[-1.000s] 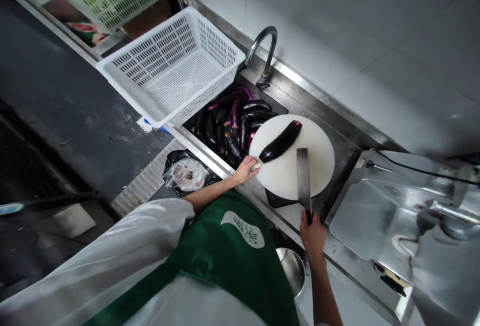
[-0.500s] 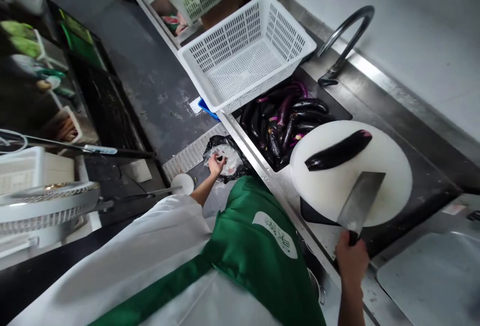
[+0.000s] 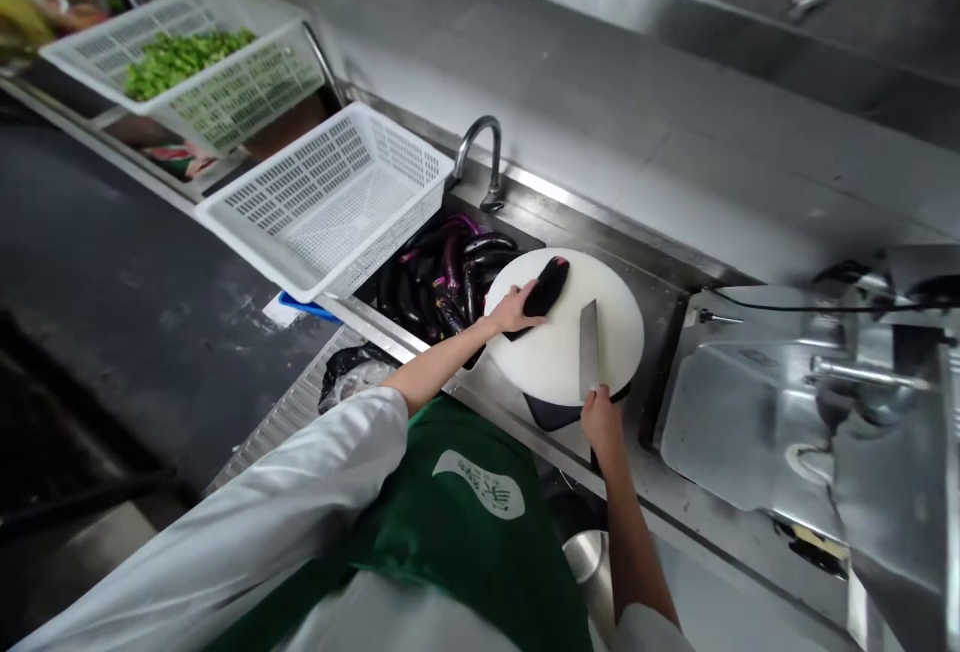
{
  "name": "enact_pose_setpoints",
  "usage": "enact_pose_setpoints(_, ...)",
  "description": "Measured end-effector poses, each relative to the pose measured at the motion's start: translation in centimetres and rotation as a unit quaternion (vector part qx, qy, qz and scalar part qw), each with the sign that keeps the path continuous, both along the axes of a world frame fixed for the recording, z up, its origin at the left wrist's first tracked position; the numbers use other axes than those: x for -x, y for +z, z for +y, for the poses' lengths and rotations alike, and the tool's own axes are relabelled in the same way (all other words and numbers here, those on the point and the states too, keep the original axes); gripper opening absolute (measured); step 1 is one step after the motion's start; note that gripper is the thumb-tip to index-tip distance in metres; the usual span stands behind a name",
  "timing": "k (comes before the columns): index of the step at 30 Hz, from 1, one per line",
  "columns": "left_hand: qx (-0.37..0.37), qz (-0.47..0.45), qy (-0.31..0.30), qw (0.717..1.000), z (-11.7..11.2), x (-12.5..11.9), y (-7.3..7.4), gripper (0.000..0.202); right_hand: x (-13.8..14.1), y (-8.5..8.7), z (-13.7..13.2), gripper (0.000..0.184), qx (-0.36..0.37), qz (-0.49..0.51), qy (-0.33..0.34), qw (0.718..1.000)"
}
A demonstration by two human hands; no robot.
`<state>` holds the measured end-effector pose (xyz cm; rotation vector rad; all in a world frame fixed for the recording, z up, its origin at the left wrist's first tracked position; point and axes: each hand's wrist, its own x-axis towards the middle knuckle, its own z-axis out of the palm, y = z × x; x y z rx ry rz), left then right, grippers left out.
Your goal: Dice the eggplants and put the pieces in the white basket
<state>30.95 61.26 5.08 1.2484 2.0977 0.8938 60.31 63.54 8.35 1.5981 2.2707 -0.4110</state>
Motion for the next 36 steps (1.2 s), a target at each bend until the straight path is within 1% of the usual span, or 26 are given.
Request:
enact_pose_setpoints(1, 0.029, -0.005, -0.003, 1.000, 1.0, -1.2, 0.1, 0.096, 0.1, 0.1, -0.2, 0.034, -0.001, -0.005, 0.007, 1.000)
enact_pose_setpoints(3, 0.045, -0.032, 0.018, 0.998, 1.4, -3.8, -0.1, 0.092, 0.7, 0.4, -0.7, 0.034, 0.002, -0.004, 0.010, 1.000)
enact_pose_setpoints(6, 0.048, -0.093, 0.049, 0.993, -0.4, -7.4, -1.2, 0.081, 2.2, 0.9, -1.4, 0.035, 0.013, 0.018, 0.005, 1.000)
enact_pose_setpoints(8, 0.079, -0.085, 0.045, 0.992, -1.8, -8.5, -1.9, 0.079, 3.2, 1.2, -1.6, 0.036, 0.022, 0.029, 0.001, 0.999)
enact_pose_setpoints(9, 0.079, -0.062, 0.041, 0.994, -2.3, -8.5, -2.2, 0.079, 3.5, 1.3, -1.6, 0.036, 0.028, 0.032, 0.002, 0.999)
enact_pose_setpoints(10, 0.059, -0.032, 0.032, 0.997, -2.6, -8.2, -2.4, 0.078, 3.8, 1.4, -1.6, 0.036, 0.034, 0.033, 0.005, 0.999)
enact_pose_setpoints(11, 0.018, -0.001, 0.016, 1.000, -2.6, -7.6, -2.6, 0.074, 3.9, 1.4, -1.5, 0.036, 0.041, 0.031, 0.010, 0.999)
enact_pose_setpoints(12, -0.036, 0.027, -0.005, 0.999, -2.4, -6.9, -2.8, 0.065, 3.9, 1.5, -1.3, 0.036, 0.046, 0.025, 0.018, 0.998)
enact_pose_setpoints(14, -0.139, 0.074, -0.061, 0.986, -1.6, -5.3, -3.2, 0.043, 3.7, 1.7, -1.1, 0.036, 0.050, 0.010, 0.032, 0.998)
enact_pose_setpoints(15, -0.171, 0.094, -0.090, 0.977, -1.1, -4.5, -3.4, 0.036, 3.6, 1.8, -1.0, 0.036, 0.048, 0.003, 0.036, 0.998)
enact_pose_setpoints(17, -0.204, 0.134, -0.136, 0.960, 0.0, -3.3, -3.8, 0.032, 3.4, 2.4, -0.9, 0.035, 0.040, -0.005, 0.041, 0.998)
enact_pose_setpoints(19, -0.215, 0.176, -0.178, 0.944, 0.9, -2.5, -4.1, 0.032, 3.3, 3.4, -1.1, 0.035, 0.025, -0.010, 0.043, 0.999)
enact_pose_setpoints(21, -0.210, 0.212, -0.217, 0.929, 1.6, -2.0, -4.5, 0.031, 3.2, 4.5, -1.8, 0.035, 0.009, -0.016, 0.045, 0.999)
enact_pose_setpoints(24, -0.195, 0.248, -0.256, 0.914, 2.3, -1.4, -5.0, 0.031, 3.2, 6.2, -2.9, 0.033, 0.005, -0.016, 0.048, 0.999)
enact_pose_setpoints(26, -0.196, 0.260, -0.265, 0.908, 2.7, -1.1, -5.4, 0.030, 3.3, 7.1, -3.4, 0.031, 0.019, -0.011, 0.049, 0.999)
enact_pose_setpoints(29, -0.206, 0.264, -0.268, 0.903, 3.1, -0.9, -6.0, 0.029, 3.7, 7.8, -3.5, 0.028, 0.043, -0.008, 0.044, 0.998)
enact_pose_setpoints(36, -0.219, 0.236, -0.261, 0.910, 3.5, -1.2, -8.1, 0.029, 5.3, 8.4, -2.4, 0.028, 0.071, -0.027, 0.038, 0.996)
